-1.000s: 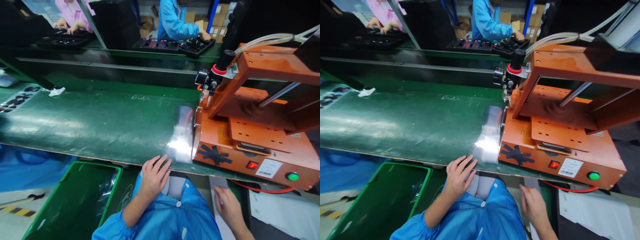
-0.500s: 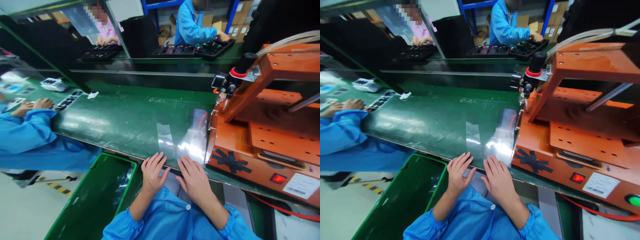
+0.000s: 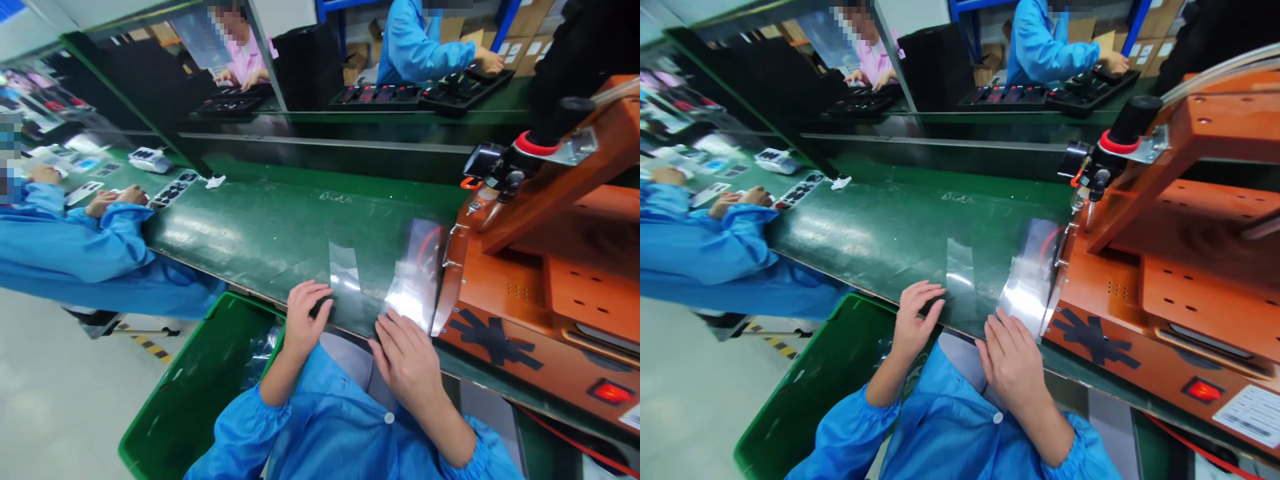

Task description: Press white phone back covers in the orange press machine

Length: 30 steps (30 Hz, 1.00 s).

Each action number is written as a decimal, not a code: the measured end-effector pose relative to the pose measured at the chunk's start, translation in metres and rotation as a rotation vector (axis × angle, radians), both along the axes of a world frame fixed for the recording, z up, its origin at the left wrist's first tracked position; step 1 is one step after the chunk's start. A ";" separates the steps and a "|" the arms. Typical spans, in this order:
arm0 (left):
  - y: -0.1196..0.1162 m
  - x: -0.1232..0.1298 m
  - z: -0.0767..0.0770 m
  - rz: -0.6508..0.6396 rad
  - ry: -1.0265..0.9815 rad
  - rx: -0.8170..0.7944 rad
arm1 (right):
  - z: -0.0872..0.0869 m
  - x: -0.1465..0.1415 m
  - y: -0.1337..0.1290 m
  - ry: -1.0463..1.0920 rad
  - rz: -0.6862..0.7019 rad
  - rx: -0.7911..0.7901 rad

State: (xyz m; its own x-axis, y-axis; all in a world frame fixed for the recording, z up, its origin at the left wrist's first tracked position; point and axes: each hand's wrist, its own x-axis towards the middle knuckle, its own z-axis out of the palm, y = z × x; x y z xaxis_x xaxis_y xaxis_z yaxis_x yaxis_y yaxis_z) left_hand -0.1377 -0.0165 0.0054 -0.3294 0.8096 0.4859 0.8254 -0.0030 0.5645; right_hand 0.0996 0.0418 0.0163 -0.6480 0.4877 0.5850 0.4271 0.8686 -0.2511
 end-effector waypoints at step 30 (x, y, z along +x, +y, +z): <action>0.022 0.010 -0.010 0.043 -0.044 -0.069 | 0.010 -0.072 0.062 -0.194 0.151 -0.116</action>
State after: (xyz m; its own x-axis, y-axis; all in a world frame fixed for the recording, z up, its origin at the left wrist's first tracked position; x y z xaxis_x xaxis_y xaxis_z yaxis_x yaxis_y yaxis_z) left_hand -0.1281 0.0051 -0.0045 -0.3839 0.8252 0.4143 0.7985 0.0715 0.5977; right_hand 0.0280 0.1038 0.0265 -0.8128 0.4338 0.3888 0.3446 0.8962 -0.2794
